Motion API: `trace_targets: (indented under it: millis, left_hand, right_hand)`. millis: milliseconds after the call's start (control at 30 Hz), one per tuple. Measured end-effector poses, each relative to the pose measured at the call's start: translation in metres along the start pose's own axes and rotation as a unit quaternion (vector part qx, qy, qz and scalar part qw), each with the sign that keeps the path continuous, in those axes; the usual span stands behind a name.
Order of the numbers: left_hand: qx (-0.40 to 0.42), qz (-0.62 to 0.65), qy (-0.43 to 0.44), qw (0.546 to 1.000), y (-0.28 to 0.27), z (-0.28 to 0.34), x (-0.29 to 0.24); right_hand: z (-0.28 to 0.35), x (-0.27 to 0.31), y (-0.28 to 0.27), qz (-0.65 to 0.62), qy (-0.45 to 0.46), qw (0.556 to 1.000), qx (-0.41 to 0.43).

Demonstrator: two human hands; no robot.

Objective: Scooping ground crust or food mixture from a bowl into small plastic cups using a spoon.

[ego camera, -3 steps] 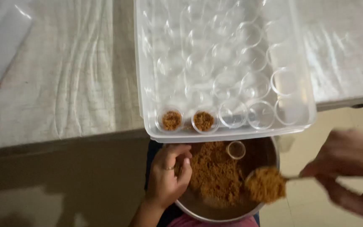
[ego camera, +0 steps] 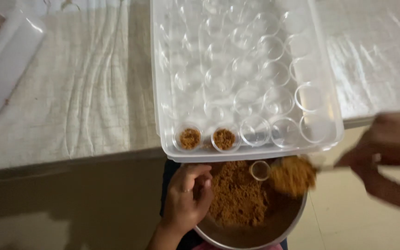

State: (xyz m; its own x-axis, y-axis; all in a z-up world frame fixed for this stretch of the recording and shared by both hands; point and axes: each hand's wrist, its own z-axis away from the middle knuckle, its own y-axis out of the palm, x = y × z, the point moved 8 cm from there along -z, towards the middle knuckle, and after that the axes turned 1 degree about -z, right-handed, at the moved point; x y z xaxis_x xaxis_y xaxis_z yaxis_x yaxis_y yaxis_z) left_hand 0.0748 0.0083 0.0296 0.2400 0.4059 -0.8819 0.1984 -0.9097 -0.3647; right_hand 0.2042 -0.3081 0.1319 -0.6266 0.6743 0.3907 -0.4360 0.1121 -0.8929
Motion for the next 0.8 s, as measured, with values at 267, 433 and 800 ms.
trace_targets:
  millis: [267, 433, 800]
  left_hand:
    - [0.013, 0.031, -0.005, 0.999, 0.001, -0.001, 0.002]
    - [0.005, 0.017, 0.020, 1.000, -0.001, -0.001, -0.005]
    - [-0.010, 0.019, 0.010, 1.000, 0.006, 0.005, 0.010]
  right_hand:
    - [-0.080, 0.068, -0.043, 0.168, 0.077, 0.983, -0.021]
    - [-0.079, 0.111, -0.024, 0.323, 0.024, 0.946, 0.021]
    - [-0.030, 0.156, -0.051, 0.303, -0.076, 0.921, -0.235]
